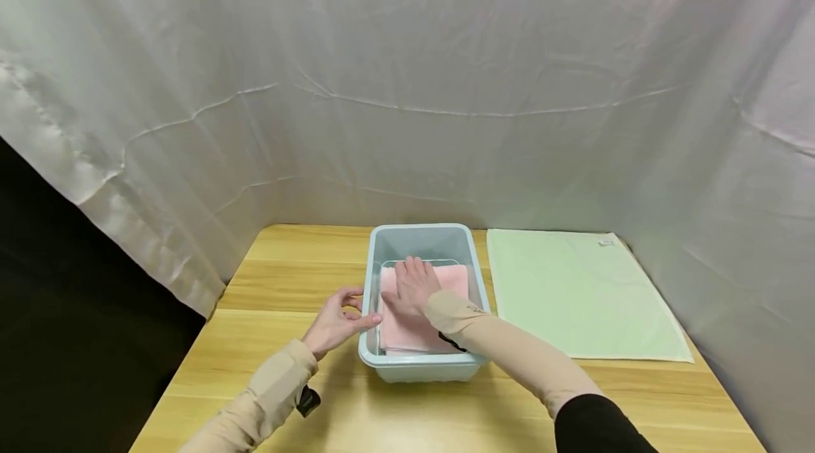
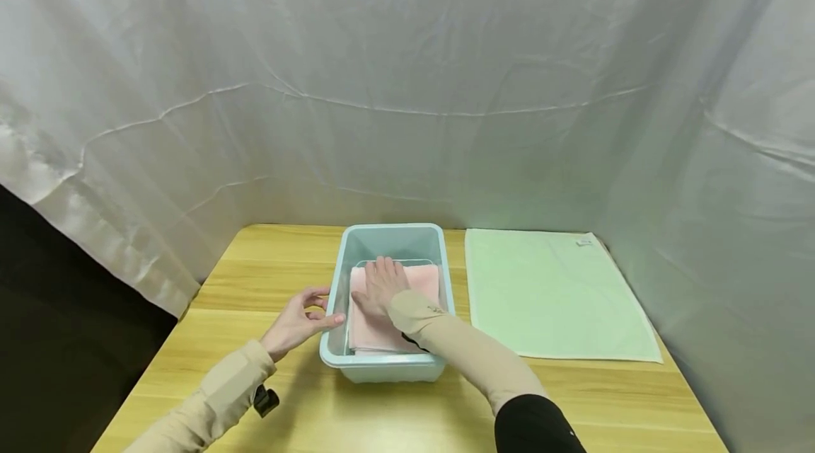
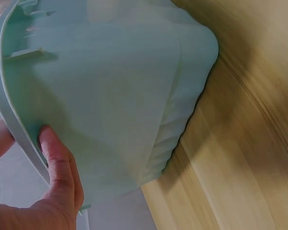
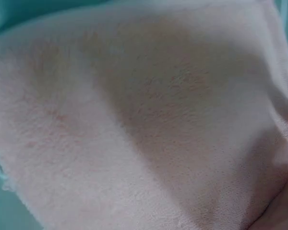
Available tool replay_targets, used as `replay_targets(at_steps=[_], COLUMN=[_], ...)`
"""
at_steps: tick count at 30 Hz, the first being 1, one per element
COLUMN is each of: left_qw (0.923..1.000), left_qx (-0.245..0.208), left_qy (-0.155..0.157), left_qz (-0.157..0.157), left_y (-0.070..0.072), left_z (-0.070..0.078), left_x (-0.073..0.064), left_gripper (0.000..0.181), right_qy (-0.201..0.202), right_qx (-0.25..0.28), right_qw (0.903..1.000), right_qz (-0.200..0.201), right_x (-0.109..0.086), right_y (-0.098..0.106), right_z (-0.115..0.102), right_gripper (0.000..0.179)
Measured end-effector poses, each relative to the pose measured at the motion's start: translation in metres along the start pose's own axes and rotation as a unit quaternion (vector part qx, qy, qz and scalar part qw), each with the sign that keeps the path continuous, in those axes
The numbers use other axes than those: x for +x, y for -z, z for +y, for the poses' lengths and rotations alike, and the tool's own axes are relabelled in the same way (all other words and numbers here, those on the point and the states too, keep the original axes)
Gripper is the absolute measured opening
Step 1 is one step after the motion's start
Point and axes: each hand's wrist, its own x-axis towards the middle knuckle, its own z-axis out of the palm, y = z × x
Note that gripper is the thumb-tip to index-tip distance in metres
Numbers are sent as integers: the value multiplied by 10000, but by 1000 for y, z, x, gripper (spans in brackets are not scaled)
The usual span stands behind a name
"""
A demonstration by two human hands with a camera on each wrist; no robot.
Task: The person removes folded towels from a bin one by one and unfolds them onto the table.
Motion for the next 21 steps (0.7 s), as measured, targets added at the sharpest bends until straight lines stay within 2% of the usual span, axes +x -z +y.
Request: replay_targets(at_steps=[6, 11, 21], left_qw=[10000, 9999, 9994], left_qx=[51, 92, 249], left_qy=[-27, 8, -92], left_qz=[-57, -83, -215], left_y=[12, 22, 47], left_z=[-4, -9, -11], left_x=[-2, -1, -1], left_gripper=[73, 70, 68], right_qy=[252, 408, 527], right_qx=[-81, 57, 167], right_qw=[9992, 9984, 9942], right_qz=[315, 391, 927], right_x=[2, 3, 7], right_y=[19, 38, 77], right_z=[-4, -11, -21], right_gripper=[54, 53, 53])
